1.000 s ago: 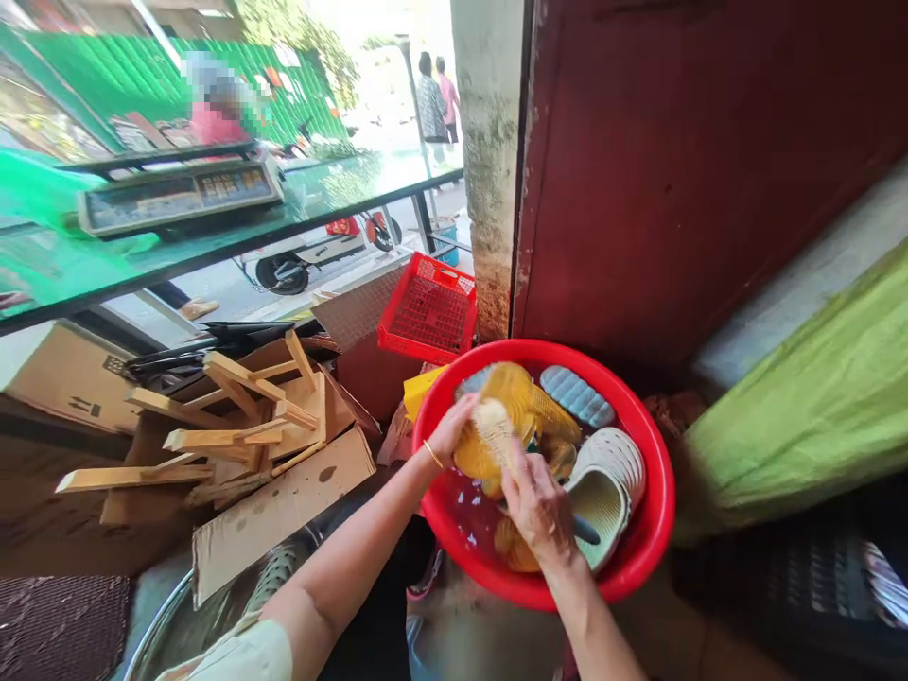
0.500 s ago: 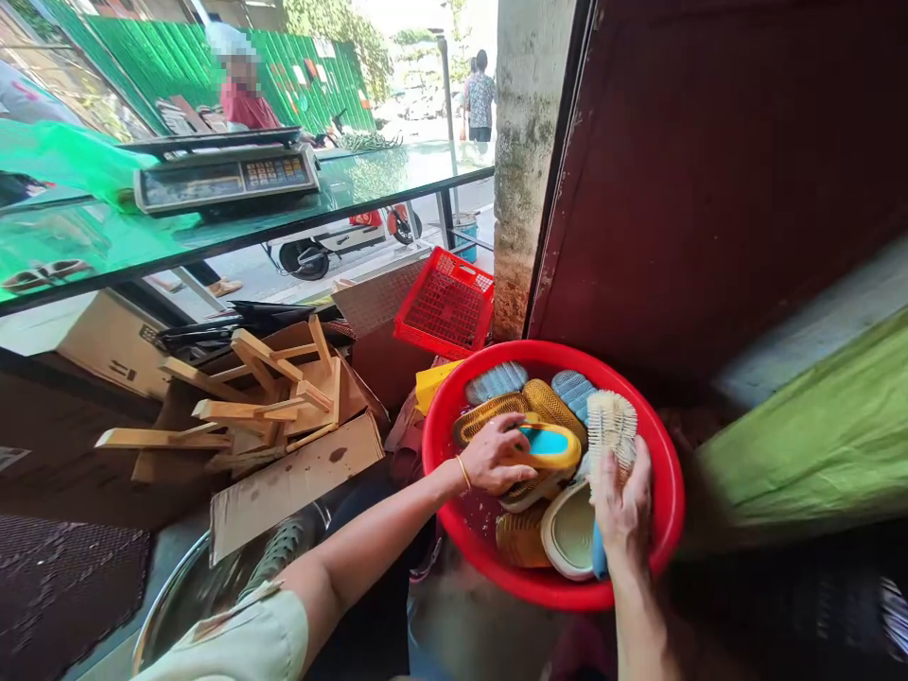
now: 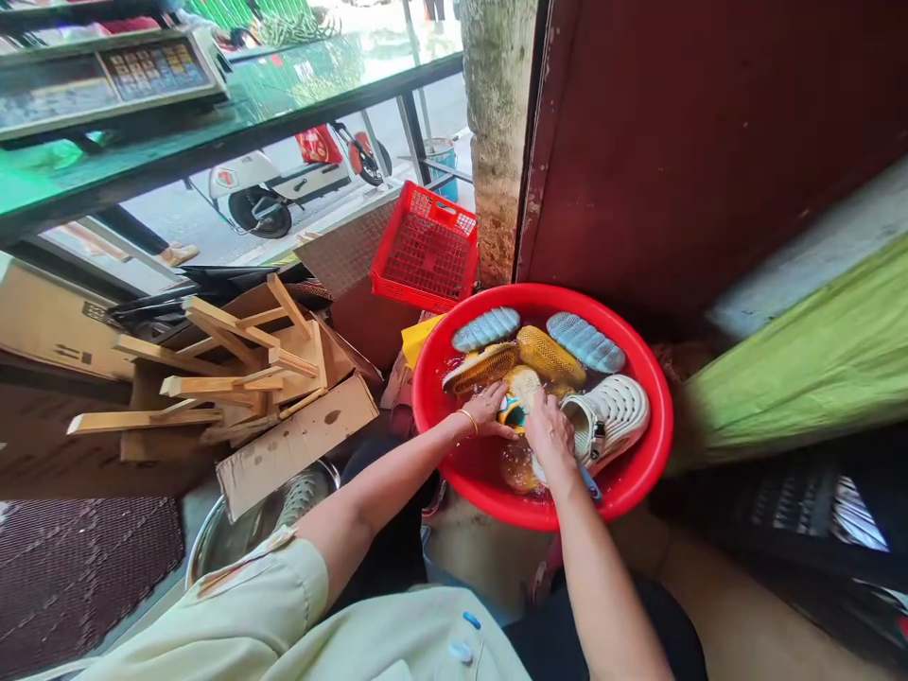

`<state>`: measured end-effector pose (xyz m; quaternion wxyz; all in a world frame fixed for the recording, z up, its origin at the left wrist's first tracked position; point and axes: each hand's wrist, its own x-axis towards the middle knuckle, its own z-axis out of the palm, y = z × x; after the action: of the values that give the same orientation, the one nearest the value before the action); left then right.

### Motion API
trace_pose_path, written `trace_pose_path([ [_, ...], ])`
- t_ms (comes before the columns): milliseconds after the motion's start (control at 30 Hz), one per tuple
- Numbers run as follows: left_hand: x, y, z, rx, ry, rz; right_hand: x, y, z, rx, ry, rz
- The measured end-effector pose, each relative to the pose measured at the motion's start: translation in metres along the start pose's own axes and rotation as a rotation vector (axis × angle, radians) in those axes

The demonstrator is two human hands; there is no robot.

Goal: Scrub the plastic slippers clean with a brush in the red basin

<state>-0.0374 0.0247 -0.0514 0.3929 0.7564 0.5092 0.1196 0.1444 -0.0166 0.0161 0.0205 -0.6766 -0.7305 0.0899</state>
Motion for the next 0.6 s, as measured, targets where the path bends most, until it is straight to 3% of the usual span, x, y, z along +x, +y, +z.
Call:
trace_pose_path([
  [233,0.009,-0.003,-0.007,0.017,-0.014,-0.026,0.035,0.000,0.008,0.100,-0.149,0.163],
  [400,0.001,0.013,-0.009,0.052,0.047,-0.247,0.032,0.018,0.004,0.231,-0.171,0.249],
  [500,-0.004,0.023,-0.015,0.058,0.070,-0.385,0.019,0.023,0.000,0.326,-0.093,0.205],
  [600,-0.006,0.030,-0.024,-0.004,0.147,-0.307,0.006,0.025,-0.008,0.379,0.047,0.166],
])
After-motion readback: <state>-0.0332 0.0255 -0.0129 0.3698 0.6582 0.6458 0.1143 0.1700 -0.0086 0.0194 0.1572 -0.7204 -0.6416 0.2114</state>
